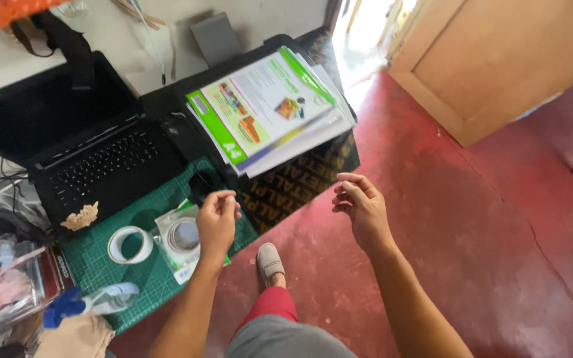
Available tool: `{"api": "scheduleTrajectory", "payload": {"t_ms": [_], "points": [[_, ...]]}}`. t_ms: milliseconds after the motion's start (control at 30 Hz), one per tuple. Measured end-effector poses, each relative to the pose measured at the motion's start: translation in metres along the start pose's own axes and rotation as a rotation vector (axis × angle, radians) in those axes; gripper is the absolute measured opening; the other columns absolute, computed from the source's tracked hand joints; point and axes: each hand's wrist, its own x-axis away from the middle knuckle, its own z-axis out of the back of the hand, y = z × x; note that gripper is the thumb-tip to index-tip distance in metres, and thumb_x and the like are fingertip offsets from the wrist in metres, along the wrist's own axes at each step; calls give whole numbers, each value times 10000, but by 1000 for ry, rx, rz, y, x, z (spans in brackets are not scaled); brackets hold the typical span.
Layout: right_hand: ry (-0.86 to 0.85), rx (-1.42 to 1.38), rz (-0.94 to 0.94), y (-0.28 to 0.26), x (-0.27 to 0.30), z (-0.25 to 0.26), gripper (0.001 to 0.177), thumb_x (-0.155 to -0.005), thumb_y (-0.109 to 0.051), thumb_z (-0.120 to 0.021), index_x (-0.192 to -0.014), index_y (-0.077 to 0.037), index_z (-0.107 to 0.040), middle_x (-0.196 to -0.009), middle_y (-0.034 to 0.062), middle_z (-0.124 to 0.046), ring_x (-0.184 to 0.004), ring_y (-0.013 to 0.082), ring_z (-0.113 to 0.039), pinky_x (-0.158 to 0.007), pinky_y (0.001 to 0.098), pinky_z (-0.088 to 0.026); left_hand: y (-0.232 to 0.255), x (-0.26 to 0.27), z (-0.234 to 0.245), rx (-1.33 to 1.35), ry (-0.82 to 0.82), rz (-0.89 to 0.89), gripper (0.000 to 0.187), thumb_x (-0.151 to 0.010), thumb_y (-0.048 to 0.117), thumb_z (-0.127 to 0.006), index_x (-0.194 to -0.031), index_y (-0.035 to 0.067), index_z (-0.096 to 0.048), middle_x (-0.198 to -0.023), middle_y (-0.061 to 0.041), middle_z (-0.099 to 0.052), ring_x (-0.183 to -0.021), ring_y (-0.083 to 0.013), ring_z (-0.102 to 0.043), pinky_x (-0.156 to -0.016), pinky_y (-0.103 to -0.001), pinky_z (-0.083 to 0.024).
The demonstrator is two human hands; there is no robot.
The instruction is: The person organizes various items on and around a desk, including moving mobile phones, handling a stack of photo paper, and picking up a small pink bottle and a black container.
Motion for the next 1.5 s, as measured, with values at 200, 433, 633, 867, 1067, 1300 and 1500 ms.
{"api": "scheduleTrajectory", "payload": {"t_ms": [200,433,633,867,1067,1300,1500], "points": [[-45,247,80,-10,-124,-10,232,-983,-133,-652,-1178,-16,-700,-987,87,-701,-793,176,-666,-698,319,-569,57,-77,-21,-495,151,-305,178,-963,189,-681,-1068,48,-707,-922,-59,-731,-761,-180,-699,-699,-311,-562],[-67,1011,430,-39,-235,-5,272,-954,-118,-641,-1206,-58,-725,-1154,170,-708,-942,257,-723,-808,382,-578,65,-120,-45,-771,262,-153,582,-878,302,-717,-1346,-19,-588,-1145,-184,-624,-1065,-380,-621,-895,-470,-506],[-214,1211,390,-33,-319,17,333,-896,-181,-715,-1195,-35,-739,-982,172,-752,-834,280,-721,-790,388,-571,48,-127,-69,-858,350,-19,566,-884,399,-715,-1300,23,-637,-1166,-242,-654,-1105,-414,-630,-948,-482,-510],[-401,1150,145,-47,-342,23,438,-827,-247,-815,-1184,-13,-713,-854,130,-752,-752,196,-710,-702,342,-570,52,-161,-81,-808,493,381,647,-828,526,-751,-1196,4,-649,-1137,-257,-686,-1069,-398,-666,-894,-487,-512],[-539,1138,168,-58,-345,29,414,-829,-235,-810,-1179,-28,-732,-852,117,-753,-742,173,-706,-694,331,-567,69,-172,-84,-742,430,537,487,-853,507,-695,-850,29,-785,-812,-191,-757,-785,-319,-752,-777,-440,-581],[-543,1152,335,-45,-343,40,496,-824,-219,-820,-1264,-20,-706,-1010,159,-682,-797,214,-683,-756,342,-575,81,-166,-95,-741,467,427,330,-849,366,-704,-875,50,-795,-871,-146,-781,-825,-257,-784,-826,-398,-602],[-504,1169,365,-33,-343,48,543,-832,-251,-825,-1313,-38,-690,-1069,161,-663,-834,209,-687,-793,340,-578,83,-159,-102,-765,515,394,440,-854,338,-751,-1110,3,-624,-1152,-188,-688,-1077,-326,-709,-933,-440,-559]]}}
